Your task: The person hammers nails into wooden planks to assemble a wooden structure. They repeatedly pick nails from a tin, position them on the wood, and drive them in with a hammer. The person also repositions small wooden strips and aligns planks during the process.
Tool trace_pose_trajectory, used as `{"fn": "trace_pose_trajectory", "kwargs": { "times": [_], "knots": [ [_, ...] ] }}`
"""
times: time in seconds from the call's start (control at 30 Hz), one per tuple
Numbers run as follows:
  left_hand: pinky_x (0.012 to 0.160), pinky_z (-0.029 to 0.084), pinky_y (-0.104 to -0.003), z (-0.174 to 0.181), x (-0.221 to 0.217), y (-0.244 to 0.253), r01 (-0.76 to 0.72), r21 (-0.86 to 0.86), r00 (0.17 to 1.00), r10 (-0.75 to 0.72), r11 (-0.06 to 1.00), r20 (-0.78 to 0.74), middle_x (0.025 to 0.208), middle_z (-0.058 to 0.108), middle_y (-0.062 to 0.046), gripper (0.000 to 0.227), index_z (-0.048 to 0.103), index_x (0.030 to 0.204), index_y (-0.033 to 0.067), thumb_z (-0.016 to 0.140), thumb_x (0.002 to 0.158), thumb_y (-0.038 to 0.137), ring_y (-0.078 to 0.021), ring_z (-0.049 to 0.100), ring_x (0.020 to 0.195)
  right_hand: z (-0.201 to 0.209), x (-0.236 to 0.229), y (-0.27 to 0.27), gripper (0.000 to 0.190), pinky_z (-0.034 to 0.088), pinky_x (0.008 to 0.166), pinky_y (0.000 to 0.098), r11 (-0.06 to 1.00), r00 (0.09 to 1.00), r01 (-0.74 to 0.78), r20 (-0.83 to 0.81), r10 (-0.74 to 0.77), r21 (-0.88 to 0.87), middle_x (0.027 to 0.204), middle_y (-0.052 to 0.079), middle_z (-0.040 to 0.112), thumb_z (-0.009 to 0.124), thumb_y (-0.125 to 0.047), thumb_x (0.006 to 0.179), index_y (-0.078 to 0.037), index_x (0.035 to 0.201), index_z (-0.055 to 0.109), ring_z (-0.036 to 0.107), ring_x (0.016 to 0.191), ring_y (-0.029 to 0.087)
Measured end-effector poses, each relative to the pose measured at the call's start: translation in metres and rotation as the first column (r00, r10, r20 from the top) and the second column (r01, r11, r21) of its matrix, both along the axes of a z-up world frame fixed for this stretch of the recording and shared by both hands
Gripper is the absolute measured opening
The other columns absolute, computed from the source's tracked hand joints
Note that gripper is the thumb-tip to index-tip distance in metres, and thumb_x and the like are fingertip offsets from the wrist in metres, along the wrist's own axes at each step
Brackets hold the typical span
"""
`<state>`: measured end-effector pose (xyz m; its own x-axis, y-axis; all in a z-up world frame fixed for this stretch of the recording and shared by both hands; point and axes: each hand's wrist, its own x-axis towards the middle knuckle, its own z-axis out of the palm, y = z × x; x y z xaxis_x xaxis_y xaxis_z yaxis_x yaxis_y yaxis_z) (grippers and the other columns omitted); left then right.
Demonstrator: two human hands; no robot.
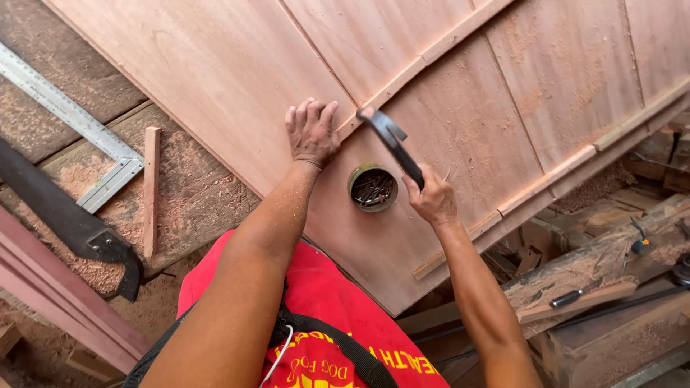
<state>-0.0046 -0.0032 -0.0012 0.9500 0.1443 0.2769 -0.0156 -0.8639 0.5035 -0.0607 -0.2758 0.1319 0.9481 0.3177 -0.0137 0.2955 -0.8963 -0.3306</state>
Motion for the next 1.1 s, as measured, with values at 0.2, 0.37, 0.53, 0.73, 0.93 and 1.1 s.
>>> {"fn": "trace_pose_trajectory", "kwargs": {
  "times": [0.2, 0.37, 0.53, 0.73, 0.93, 1.1],
  "knots": [
    [0.120, 0.024, -0.048, 0.004, 0.002, 0.003, 0.005, 0.029, 0.999, -0.004, 1.000, -0.043, 0.126, 0.057, 0.000, 0.050, 0.063, 0.131, 0.0279, 0.068, 0.083, 0.016, -0.0225, 0.046, 0.134, -0.026, -0.010, -0.011, 0.041, 0.057, 0.056, 0.0340, 0.942, 0.985, 0.166, -0.092, -0.145, 0.293, 0.081, 0.012, 0.069, 0.061, -0.032, 0.104, -0.002, 0.130, 0.053, 0.070, 0.057, 0.024],
    [0.116, 0.028, -0.049, 0.005, 0.008, 0.002, -0.035, 0.050, 0.999, 0.034, 0.998, 0.017, 0.125, 0.055, -0.001, 0.040, 0.063, 0.129, 0.0236, 0.066, 0.090, 0.019, -0.0233, 0.047, 0.130, 0.005, -0.016, 0.009, 0.035, 0.059, 0.054, 0.0421, 0.982, 0.955, 0.191, -0.231, -0.187, -0.006, 0.075, 0.014, 0.072, 0.065, -0.037, 0.099, -0.007, 0.117, 0.063, 0.071, 0.059, 0.029],
    [0.102, 0.036, -0.044, 0.037, 0.026, 0.040, 0.230, 0.057, 0.960, -0.217, 0.971, -0.176, 0.114, 0.063, -0.008, 0.023, 0.067, 0.119, 0.0169, 0.060, 0.097, 0.015, -0.0251, 0.055, 0.114, -0.008, -0.113, -0.006, 0.035, 0.055, 0.070, 0.0487, 0.786, 0.811, 0.584, -0.185, -0.554, 0.204, 0.087, 0.021, 0.071, 0.066, -0.038, 0.100, -0.006, 0.114, 0.066, 0.071, 0.081, 0.038],
    [0.085, 0.051, -0.045, 0.100, -0.018, 0.216, 0.319, -0.032, 0.939, -0.321, 0.947, -0.122, 0.098, 0.074, -0.010, 0.016, 0.073, 0.104, 0.0128, 0.060, 0.095, 0.014, -0.0276, 0.070, 0.093, -0.065, -0.226, 0.020, 0.029, 0.041, 0.044, 0.0329, 0.237, 0.427, 0.897, -0.594, -0.681, 0.373, 0.070, 0.005, 0.054, 0.064, -0.033, 0.103, -0.006, 0.103, 0.055, 0.050, 0.050, 0.016],
    [0.089, 0.057, -0.048, 0.078, -0.160, 0.335, 0.016, 0.115, 0.583, 0.084, 0.993, -0.808, 0.107, 0.075, -0.019, 0.046, 0.074, 0.112, 0.0110, 0.068, 0.086, 0.048, -0.0350, 0.073, 0.100, -0.090, -0.276, 0.082, 0.033, 0.042, 0.043, 0.0301, -0.047, 0.305, 0.888, -0.663, -0.683, 0.457, 0.069, 0.002, 0.052, 0.063, -0.034, 0.103, -0.005, 0.107, 0.047, 0.050, 0.049, 0.013],
    [0.095, 0.057, -0.044, 0.046, -0.210, 0.346, 0.127, 0.137, 0.428, 0.071, 0.982, -0.901, 0.122, 0.071, -0.022, 0.067, 0.068, 0.122, 0.0001, 0.075, 0.082, 0.054, -0.0344, 0.071, 0.112, -0.095, -0.260, 0.105, 0.033, 0.043, 0.042, 0.0312, -0.104, 0.327, 0.835, -0.640, -0.696, 0.540, 0.070, 0.004, 0.052, 0.063, -0.032, 0.102, -0.005, 0.111, 0.047, 0.049, 0.049, 0.014]
  ]
}}
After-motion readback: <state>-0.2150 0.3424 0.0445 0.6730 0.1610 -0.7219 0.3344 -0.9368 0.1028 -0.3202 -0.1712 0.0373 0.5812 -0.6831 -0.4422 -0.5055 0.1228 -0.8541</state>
